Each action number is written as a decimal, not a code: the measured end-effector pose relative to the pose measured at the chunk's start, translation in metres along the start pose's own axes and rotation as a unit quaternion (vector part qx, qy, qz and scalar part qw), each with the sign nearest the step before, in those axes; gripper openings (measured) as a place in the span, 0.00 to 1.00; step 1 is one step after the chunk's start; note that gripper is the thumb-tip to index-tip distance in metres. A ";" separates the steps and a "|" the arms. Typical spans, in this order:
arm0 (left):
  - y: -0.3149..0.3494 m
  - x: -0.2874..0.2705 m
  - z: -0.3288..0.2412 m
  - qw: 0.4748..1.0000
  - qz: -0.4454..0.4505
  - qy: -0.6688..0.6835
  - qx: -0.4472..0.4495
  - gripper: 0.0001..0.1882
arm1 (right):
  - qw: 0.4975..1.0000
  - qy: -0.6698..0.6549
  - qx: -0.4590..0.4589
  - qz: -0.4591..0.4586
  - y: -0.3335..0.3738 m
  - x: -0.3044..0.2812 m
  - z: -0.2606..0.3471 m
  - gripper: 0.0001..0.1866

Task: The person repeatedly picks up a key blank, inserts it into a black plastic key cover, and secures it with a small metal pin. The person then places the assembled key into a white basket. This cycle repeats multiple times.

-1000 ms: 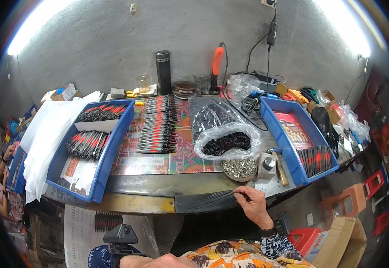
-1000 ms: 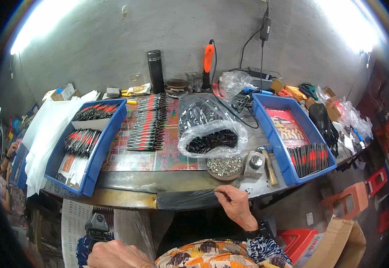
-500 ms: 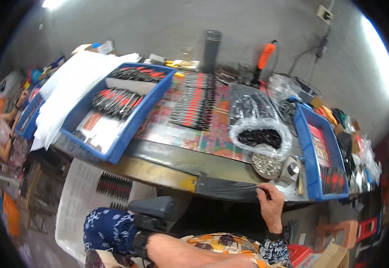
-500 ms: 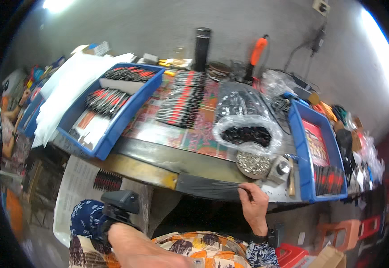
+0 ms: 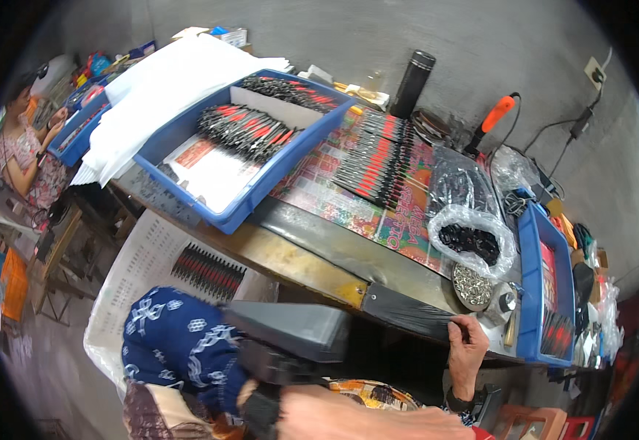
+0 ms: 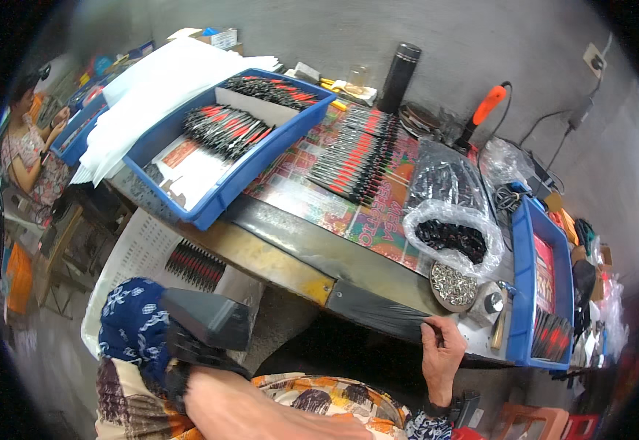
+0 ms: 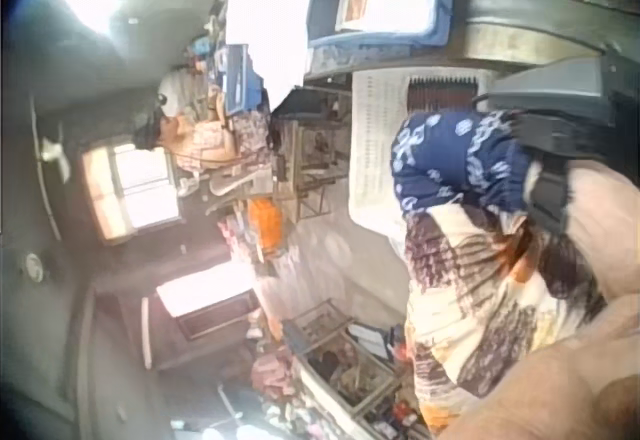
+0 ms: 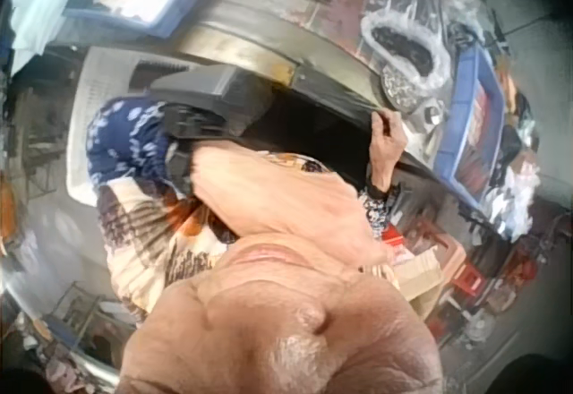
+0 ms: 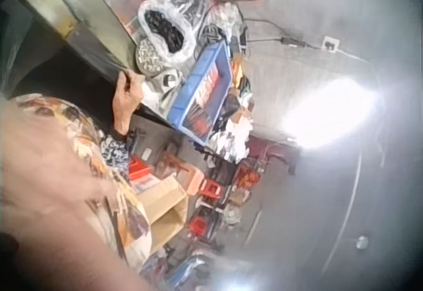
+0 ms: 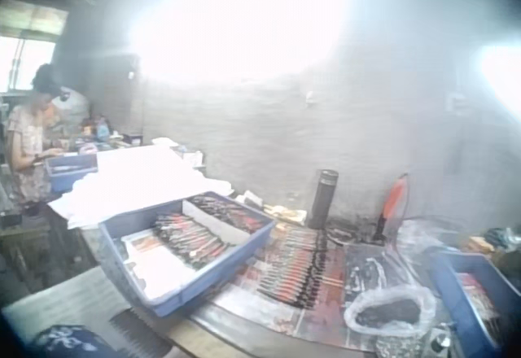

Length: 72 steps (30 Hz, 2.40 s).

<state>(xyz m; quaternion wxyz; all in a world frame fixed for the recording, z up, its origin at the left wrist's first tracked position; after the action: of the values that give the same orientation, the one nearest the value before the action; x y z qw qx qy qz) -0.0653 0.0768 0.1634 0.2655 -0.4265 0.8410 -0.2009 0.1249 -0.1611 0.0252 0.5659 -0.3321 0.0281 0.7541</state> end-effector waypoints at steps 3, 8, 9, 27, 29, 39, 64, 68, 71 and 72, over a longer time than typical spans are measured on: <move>-0.003 -0.003 0.003 0.999 0.013 -0.020 -0.022 0.15 | 1.000 0.000 0.008 0.009 -0.001 0.004 0.004 0.04; -0.014 -0.025 -0.003 0.992 0.024 -0.108 -0.059 0.14 | 0.999 0.038 -0.003 0.009 -0.003 -0.001 0.007 0.04; -0.016 -0.032 -0.005 0.988 0.010 -0.137 -0.075 0.14 | 0.999 0.037 -0.005 0.011 -0.003 0.000 0.007 0.04; 0.141 -0.341 -0.036 0.566 -0.328 -0.683 -0.326 0.11 | 0.999 0.020 0.016 0.045 -0.009 -0.007 0.008 0.05; 0.184 -0.345 -0.035 0.555 -0.370 -0.649 -0.365 0.10 | 0.998 -0.002 0.023 0.050 -0.010 -0.008 0.008 0.05; 0.167 -0.395 -0.067 0.531 -0.326 -0.713 -0.321 0.09 | 0.986 -0.093 0.105 0.092 -0.014 -0.016 -0.001 0.05; 0.029 -0.432 0.203 0.392 -0.086 -0.817 -0.413 0.11 | 0.989 -0.089 -0.035 0.115 -0.028 -0.026 -0.006 0.07; 0.047 -0.451 0.199 0.364 -0.090 -0.808 -0.455 0.11 | 0.984 -0.109 -0.048 0.136 -0.025 -0.026 -0.015 0.10; 0.059 -0.454 0.185 0.381 -0.134 -0.821 -0.403 0.10 | 0.984 -0.126 -0.062 0.112 -0.024 -0.023 -0.016 0.10; 0.060 -0.453 0.180 0.418 -0.154 -0.811 -0.379 0.10 | 0.985 -0.111 -0.066 0.111 -0.022 -0.023 -0.016 0.09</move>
<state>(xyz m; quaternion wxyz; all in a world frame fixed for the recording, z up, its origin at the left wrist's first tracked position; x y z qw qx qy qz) 0.2334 0.4636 0.1138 0.6006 -0.5715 0.1462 0.5396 0.1550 -0.1791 0.0328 0.4555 -0.2773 -0.0483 0.8446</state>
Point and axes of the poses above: each hand's wrist, its own y-axis away from the middle knuckle, its own x-axis out of the palm, z = x × y, the point moved 2 cm from there along -y, towards the middle knuckle, and after that the axes turned 5 degrees about x, right-handed, at the moved point
